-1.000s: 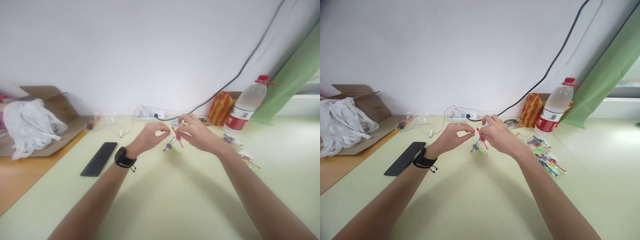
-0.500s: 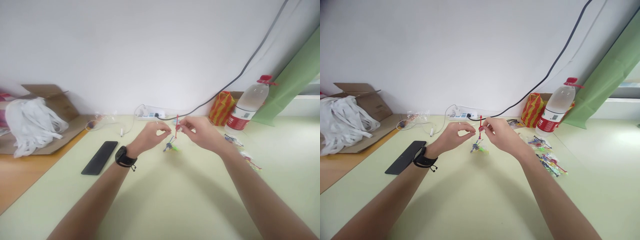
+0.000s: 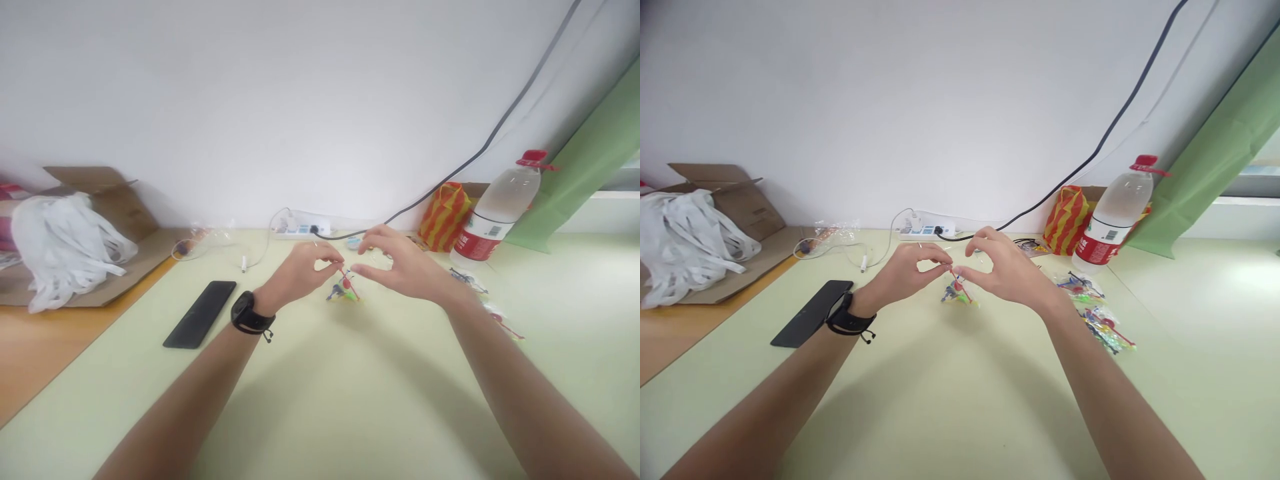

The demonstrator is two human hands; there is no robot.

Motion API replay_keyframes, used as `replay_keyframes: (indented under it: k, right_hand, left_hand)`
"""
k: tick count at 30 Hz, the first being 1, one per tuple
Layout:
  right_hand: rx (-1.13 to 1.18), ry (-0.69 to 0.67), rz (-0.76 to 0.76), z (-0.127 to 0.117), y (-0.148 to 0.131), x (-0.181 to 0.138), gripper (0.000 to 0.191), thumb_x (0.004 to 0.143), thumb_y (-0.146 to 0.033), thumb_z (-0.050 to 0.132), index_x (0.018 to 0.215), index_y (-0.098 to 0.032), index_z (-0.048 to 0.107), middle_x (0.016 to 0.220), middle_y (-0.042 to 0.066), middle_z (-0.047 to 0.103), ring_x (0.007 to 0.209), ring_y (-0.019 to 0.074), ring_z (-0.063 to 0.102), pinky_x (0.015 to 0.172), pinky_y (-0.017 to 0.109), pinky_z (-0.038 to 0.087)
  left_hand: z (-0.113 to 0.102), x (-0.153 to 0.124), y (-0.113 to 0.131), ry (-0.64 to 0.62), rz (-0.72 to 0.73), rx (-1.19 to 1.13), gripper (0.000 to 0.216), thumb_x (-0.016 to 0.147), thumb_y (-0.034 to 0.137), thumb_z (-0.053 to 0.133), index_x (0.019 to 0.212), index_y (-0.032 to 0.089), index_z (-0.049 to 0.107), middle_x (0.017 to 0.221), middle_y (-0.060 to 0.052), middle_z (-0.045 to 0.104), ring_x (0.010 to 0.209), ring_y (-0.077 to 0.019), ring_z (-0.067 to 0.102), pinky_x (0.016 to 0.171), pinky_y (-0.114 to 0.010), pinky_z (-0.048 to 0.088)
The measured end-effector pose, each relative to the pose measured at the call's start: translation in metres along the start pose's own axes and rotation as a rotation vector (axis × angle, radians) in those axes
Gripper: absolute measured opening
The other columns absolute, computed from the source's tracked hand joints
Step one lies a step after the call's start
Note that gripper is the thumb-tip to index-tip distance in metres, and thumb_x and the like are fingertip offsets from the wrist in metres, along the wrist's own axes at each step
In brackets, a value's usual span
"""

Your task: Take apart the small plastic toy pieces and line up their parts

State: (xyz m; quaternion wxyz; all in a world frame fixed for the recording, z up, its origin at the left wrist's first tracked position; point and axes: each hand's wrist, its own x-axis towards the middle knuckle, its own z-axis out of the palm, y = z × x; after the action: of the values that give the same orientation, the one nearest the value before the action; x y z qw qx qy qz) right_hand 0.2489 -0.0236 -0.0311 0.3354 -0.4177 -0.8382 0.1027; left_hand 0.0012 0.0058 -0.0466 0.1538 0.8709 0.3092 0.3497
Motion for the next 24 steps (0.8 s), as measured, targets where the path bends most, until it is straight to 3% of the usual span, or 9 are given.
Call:
replay_keyframes:
  k: [3,4,6,7,8,11,14,24]
  right_hand:
    - [0.128,-0.184,0.021,0.004,0.010,0.000,0.021,0.089,-0.039,0.072,0.103,-0.025,0.068,0.107,0.005,0.072,0.095,0.0230,0.067,0.080,0.035,0.053]
    - [0.166,-0.210,0.029,0.006,0.012,0.000,0.014,0.091,-0.036,0.069,0.099,-0.024,0.069,0.102,0.004,0.073,0.093,0.0222,0.068,0.081,0.035,0.053]
    - [0.218,-0.215,0.042,0.010,0.014,0.002,0.010,0.094,-0.031,0.064,0.089,-0.023,0.069,0.093,0.003,0.075,0.089,0.0210,0.069,0.082,0.035,0.054]
    - [0.236,-0.204,0.046,0.011,0.014,0.003,0.012,0.094,-0.030,0.063,0.086,-0.022,0.069,0.090,0.003,0.075,0.088,0.0208,0.069,0.082,0.035,0.054]
    - [0.251,-0.190,0.049,0.011,0.013,0.004,0.012,0.093,-0.030,0.064,0.085,-0.022,0.069,0.089,0.003,0.075,0.087,0.0208,0.069,0.081,0.035,0.054]
    - [0.286,-0.163,0.053,0.011,0.013,0.006,0.013,0.092,-0.031,0.065,0.084,-0.021,0.070,0.088,0.004,0.075,0.085,0.0206,0.068,0.081,0.036,0.054]
    - [0.315,-0.125,0.076,0.010,0.017,0.007,0.015,0.090,-0.033,0.068,0.082,-0.020,0.070,0.085,0.004,0.075,0.082,0.0203,0.068,0.079,0.035,0.054]
    - [0.476,-0.079,0.147,0.017,0.022,0.006,0.018,0.085,-0.034,0.074,0.079,-0.018,0.069,0.082,0.004,0.073,0.076,0.0185,0.067,0.076,0.034,0.055]
  left_hand:
    - [0.005,-0.002,-0.006,0.047,-0.017,-0.120,0.015,0.094,0.025,0.066,0.107,0.025,0.073,0.097,-0.003,0.075,0.089,-0.0178,0.070,0.087,-0.033,0.054]
    - [0.009,-0.002,-0.008,0.084,-0.042,-0.192,0.028,0.092,0.027,0.069,0.119,0.026,0.068,0.099,-0.003,0.074,0.089,-0.0174,0.070,0.087,-0.033,0.055]
    - [0.020,-0.004,-0.015,0.191,-0.120,-0.353,0.075,0.082,0.029,0.080,0.147,0.030,0.043,0.110,-0.005,0.070,0.094,-0.0175,0.070,0.088,-0.034,0.056]
    - [0.026,-0.006,-0.019,0.195,-0.171,-0.435,0.089,0.078,0.029,0.084,0.152,0.032,0.034,0.115,-0.006,0.068,0.099,-0.0182,0.069,0.089,-0.034,0.056]
    - [0.032,-0.007,-0.023,0.178,-0.224,-0.511,0.089,0.077,0.030,0.085,0.150,0.031,0.035,0.115,-0.006,0.067,0.099,-0.0186,0.069,0.088,-0.035,0.056]
    - [0.048,-0.009,-0.034,0.070,-0.330,-0.639,0.050,0.079,0.025,0.079,0.124,0.021,0.059,0.103,-0.007,0.069,0.094,-0.0195,0.069,0.085,-0.035,0.055]
    - [0.057,-0.010,-0.039,0.049,-0.353,-0.687,0.018,0.075,0.017,0.074,0.091,0.017,0.066,0.089,-0.004,0.068,0.087,-0.0185,0.068,0.081,-0.033,0.054]
    - [0.056,-0.010,-0.032,0.004,-0.392,-0.677,0.004,0.075,0.020,0.066,0.074,0.017,0.068,0.075,0.000,0.067,0.075,-0.0161,0.063,0.076,-0.030,0.051]
